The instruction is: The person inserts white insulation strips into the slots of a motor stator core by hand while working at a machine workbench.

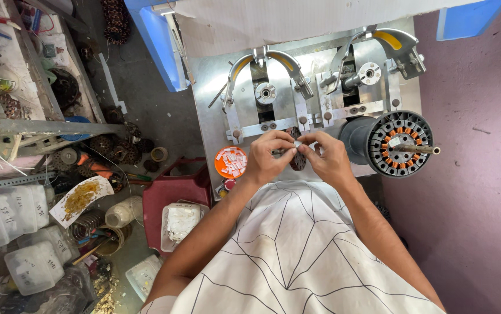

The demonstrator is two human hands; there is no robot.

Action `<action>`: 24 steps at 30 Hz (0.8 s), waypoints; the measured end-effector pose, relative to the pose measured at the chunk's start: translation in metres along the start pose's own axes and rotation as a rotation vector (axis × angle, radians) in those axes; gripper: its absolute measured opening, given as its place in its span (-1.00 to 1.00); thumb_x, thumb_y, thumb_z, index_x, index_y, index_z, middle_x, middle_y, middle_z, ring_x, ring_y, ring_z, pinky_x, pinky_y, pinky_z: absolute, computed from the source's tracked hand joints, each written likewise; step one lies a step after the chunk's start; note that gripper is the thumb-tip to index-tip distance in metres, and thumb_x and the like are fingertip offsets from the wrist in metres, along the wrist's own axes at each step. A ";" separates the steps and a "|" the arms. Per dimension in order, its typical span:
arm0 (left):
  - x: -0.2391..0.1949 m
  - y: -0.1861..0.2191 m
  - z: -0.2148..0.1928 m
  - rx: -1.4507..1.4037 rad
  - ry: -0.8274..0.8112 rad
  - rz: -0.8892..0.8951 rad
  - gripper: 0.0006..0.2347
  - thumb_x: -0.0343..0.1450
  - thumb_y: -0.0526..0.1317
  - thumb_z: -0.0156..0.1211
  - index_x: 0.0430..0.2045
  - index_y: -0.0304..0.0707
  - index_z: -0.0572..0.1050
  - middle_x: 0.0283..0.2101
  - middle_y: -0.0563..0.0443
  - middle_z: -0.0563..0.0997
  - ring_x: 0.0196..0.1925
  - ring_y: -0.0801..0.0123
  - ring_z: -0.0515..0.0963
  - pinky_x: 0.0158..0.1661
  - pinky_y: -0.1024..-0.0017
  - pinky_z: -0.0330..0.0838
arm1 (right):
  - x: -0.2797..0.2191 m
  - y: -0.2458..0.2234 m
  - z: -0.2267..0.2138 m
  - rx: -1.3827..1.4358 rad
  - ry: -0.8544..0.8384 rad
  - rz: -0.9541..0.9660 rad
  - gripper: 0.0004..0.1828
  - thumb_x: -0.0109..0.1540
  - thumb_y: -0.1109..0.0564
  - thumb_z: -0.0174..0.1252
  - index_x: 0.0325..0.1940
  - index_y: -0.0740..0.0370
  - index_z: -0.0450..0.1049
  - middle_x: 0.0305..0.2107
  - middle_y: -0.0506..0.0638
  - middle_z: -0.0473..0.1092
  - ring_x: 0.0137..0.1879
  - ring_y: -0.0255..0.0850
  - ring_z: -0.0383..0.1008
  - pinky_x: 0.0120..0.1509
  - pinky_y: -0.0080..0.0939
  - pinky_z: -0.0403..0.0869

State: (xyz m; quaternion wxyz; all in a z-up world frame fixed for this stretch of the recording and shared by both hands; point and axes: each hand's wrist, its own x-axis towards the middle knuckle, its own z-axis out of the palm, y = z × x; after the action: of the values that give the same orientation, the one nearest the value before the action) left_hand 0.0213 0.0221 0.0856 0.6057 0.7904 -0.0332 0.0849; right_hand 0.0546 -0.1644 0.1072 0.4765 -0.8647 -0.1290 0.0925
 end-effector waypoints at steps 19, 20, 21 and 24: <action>-0.012 -0.062 0.019 -0.571 -0.030 -0.716 -0.73 0.28 -0.48 0.33 -0.14 -0.58 0.58 -0.22 -0.24 0.71 -0.27 0.32 0.71 -0.28 0.39 0.69 | 0.003 0.026 0.028 -0.124 0.035 -0.048 -0.88 0.13 0.26 0.25 -0.26 0.30 0.56 -0.39 0.11 0.51 -0.31 -0.06 0.56 -0.23 -0.15 0.47; -0.012 -0.061 0.018 -0.566 -0.031 -0.729 -0.72 0.27 -0.49 0.33 -0.14 -0.58 0.58 -0.22 -0.24 0.71 -0.27 0.32 0.71 -0.28 0.39 0.69 | 0.004 0.025 0.030 -0.136 0.033 -0.051 -0.88 0.12 0.25 0.25 -0.26 0.30 0.56 -0.40 0.11 0.51 -0.31 -0.06 0.56 -0.23 -0.15 0.48; -0.012 -0.060 0.018 -0.560 -0.032 -0.742 -0.72 0.27 -0.49 0.33 -0.15 -0.57 0.57 -0.22 -0.24 0.71 -0.27 0.32 0.71 -0.28 0.39 0.69 | 0.005 0.025 0.031 -0.147 0.031 -0.054 -0.88 0.11 0.25 0.25 -0.27 0.30 0.56 -0.40 0.12 0.50 -0.31 -0.05 0.56 -0.23 -0.15 0.48; -0.013 -0.057 0.015 -0.592 -0.040 -0.767 -0.72 0.26 -0.49 0.34 -0.15 -0.57 0.57 -0.22 -0.23 0.70 -0.25 0.31 0.71 -0.26 0.39 0.70 | 0.004 0.026 0.036 -0.145 0.024 0.012 -0.89 0.12 0.22 0.29 -0.29 0.30 0.56 -0.41 0.11 0.52 -0.33 -0.09 0.54 -0.23 -0.18 0.48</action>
State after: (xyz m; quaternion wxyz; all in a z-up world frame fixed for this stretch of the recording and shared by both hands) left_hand 0.0191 0.0218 0.0248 0.7914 0.5409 0.2264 -0.1728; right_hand 0.0517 -0.1483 0.0661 0.4134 -0.8989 -0.1243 0.0753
